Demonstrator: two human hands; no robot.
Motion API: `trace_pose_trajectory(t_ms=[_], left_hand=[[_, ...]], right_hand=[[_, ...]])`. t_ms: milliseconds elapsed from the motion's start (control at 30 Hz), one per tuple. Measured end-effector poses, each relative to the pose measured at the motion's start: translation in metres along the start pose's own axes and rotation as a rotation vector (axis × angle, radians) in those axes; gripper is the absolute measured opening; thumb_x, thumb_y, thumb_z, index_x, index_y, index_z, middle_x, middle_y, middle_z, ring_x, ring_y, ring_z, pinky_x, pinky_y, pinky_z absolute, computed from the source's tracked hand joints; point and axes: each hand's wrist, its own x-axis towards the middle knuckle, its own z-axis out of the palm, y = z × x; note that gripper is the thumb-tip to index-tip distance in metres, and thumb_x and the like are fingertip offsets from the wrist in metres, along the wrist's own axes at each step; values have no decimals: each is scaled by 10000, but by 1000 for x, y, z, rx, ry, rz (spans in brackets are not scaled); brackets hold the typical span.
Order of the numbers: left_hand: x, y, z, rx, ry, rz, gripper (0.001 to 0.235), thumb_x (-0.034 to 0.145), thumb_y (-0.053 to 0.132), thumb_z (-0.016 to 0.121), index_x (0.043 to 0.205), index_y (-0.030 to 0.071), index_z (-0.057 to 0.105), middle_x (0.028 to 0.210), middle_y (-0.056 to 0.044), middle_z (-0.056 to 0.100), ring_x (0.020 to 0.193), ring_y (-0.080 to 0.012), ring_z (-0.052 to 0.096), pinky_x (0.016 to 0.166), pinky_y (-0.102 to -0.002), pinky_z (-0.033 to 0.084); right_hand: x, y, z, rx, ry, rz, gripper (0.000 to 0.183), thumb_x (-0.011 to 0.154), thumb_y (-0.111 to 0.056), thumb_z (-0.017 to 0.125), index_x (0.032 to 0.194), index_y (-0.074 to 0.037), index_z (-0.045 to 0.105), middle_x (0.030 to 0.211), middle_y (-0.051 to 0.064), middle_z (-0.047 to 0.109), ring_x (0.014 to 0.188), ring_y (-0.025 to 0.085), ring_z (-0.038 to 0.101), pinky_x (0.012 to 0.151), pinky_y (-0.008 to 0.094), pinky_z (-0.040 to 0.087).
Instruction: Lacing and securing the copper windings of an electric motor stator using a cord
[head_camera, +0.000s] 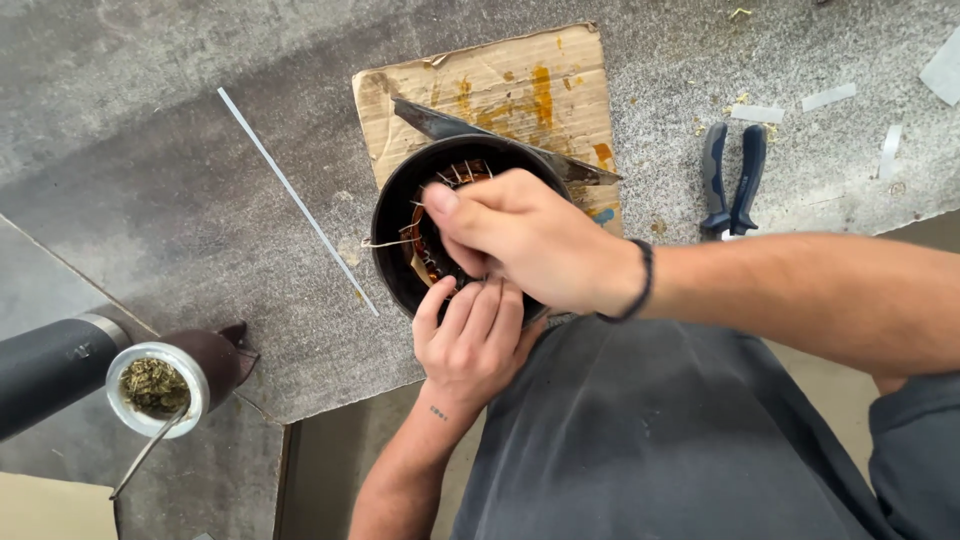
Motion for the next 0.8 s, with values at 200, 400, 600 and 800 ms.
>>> trace_pose_trajectory(t_ms=[200, 400, 600, 800], left_hand=[[-16, -3, 6, -52, 1, 11, 374, 1041, 363, 503, 929, 100, 745, 918, -54, 713, 819, -196, 671, 1013, -519, 507], [1, 1, -1, -28, -35, -49, 343, 1030, 322, 496, 1002, 95, 751, 938, -39, 713, 816, -192, 669, 1048, -520, 479], [3, 12, -8, -8, -79, -93, 312, 837, 349, 740, 928, 53, 706, 844, -90, 662, 834, -247, 666, 1058, -483, 497], [4, 31, -3, 98, -36, -183, 393, 887, 407, 703, 850, 22, 636, 779, -119, 596, 787, -287, 644, 948, -440, 555]], right_hand=[[-65, -10, -3, -16, -122, -39, 526, 1067, -280, 485, 586, -119, 626, 530, 3, 593, 539, 103, 509, 550, 259, 464], [-66, 0, -8, -5, -215, -90, 553, 1079, -239, 476, 561, -103, 612, 495, -7, 564, 483, 79, 463, 489, 244, 421], [-8, 3, 1, 22, -165, -175, 595, 1103, -331, 435, 567, -108, 559, 489, -4, 484, 500, 58, 425, 506, 237, 376], [-7, -1, -3, -11, -285, -224, 599, 1109, -310, 442, 582, -66, 585, 469, 22, 465, 459, 59, 398, 486, 213, 339]])
